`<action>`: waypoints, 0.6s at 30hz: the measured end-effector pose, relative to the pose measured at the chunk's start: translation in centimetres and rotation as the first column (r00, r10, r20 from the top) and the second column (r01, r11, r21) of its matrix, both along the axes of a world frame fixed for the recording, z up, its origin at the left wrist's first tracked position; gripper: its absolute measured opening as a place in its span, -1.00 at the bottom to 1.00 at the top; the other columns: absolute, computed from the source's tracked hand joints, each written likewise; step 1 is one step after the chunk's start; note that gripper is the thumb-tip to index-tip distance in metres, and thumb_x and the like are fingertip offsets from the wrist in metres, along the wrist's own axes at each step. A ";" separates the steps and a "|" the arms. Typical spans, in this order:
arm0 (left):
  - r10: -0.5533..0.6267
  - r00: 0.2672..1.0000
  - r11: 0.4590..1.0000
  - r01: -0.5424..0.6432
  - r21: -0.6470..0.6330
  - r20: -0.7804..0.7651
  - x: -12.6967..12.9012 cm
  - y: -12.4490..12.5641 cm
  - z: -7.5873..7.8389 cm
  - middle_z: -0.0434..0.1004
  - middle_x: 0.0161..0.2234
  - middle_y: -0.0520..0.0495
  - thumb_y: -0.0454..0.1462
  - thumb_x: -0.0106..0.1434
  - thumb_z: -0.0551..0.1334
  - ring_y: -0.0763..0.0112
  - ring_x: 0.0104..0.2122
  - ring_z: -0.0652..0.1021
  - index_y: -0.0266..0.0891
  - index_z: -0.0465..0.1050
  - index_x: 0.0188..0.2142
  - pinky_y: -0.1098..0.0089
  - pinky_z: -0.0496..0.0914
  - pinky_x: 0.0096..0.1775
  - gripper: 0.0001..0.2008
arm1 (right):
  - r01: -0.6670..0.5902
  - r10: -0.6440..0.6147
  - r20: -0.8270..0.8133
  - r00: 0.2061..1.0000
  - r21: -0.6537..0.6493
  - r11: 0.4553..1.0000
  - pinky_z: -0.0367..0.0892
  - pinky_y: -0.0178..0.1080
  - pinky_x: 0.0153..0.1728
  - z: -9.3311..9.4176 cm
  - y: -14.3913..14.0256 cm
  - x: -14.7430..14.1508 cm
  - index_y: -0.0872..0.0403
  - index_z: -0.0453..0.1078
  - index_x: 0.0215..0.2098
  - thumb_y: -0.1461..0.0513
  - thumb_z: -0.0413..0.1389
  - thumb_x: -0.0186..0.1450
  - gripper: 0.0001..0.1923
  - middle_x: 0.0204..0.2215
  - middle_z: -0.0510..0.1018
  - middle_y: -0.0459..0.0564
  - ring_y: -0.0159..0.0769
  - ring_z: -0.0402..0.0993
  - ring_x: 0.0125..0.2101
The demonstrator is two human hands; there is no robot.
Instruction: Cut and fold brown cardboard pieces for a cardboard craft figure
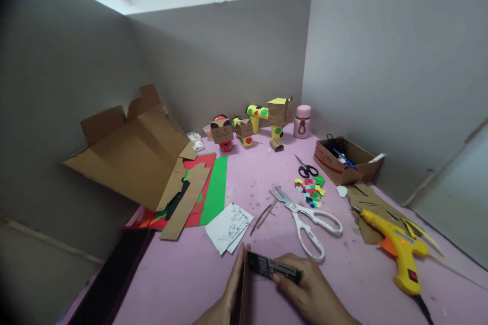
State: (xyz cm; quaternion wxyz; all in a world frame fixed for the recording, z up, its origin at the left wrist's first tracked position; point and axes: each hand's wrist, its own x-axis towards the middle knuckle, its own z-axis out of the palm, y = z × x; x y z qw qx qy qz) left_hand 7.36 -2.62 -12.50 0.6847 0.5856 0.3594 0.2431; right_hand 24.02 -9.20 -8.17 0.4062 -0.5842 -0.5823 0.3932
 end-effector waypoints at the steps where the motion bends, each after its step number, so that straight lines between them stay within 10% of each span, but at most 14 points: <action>1: -0.011 1.000 1.000 0.011 0.015 -0.018 -0.1 0.1 -0.1 0.24 0.15 -0.33 0.20 0.14 -0.02 -0.19 0.18 0.15 -0.32 0.10 0.21 -0.14 0.02 0.13 -0.18 | 0.000 0.000 -0.005 1.000 0.000 1.000 0.19 -0.30 -0.49 0.0 0.0 0.0 0.11 0.31 -0.51 0.03 0.02 0.25 -0.66 -0.58 0.33 -0.13 -0.32 0.26 -0.52; 8: -0.108 0.993 0.967 0.117 0.226 -0.053 -2.6 -0.7 1.1 -0.09 0.28 -0.33 0.11 -0.21 0.37 -0.14 0.25 -0.06 -0.31 -0.05 0.25 0.06 -0.11 0.21 0.14 | -0.020 0.020 -0.016 1.000 -0.009 1.000 0.16 -0.32 -0.52 0.1 0.2 0.1 0.08 0.27 -0.52 0.00 0.00 0.25 -0.65 -0.60 0.26 -0.17 -0.36 0.20 -0.55; 18: -0.096 0.987 0.951 0.128 0.280 -0.125 -3.1 -1.0 2.8 0.02 0.23 -0.38 0.17 -0.07 0.23 -0.09 0.20 0.11 -0.38 -0.13 0.25 0.12 -0.05 0.20 0.07 | -0.071 0.069 0.063 0.996 0.030 0.997 0.23 -0.31 -0.46 0.7 0.8 0.7 0.12 0.40 -0.45 0.17 0.05 0.26 -0.79 -0.54 0.41 -0.11 -0.31 0.33 -0.49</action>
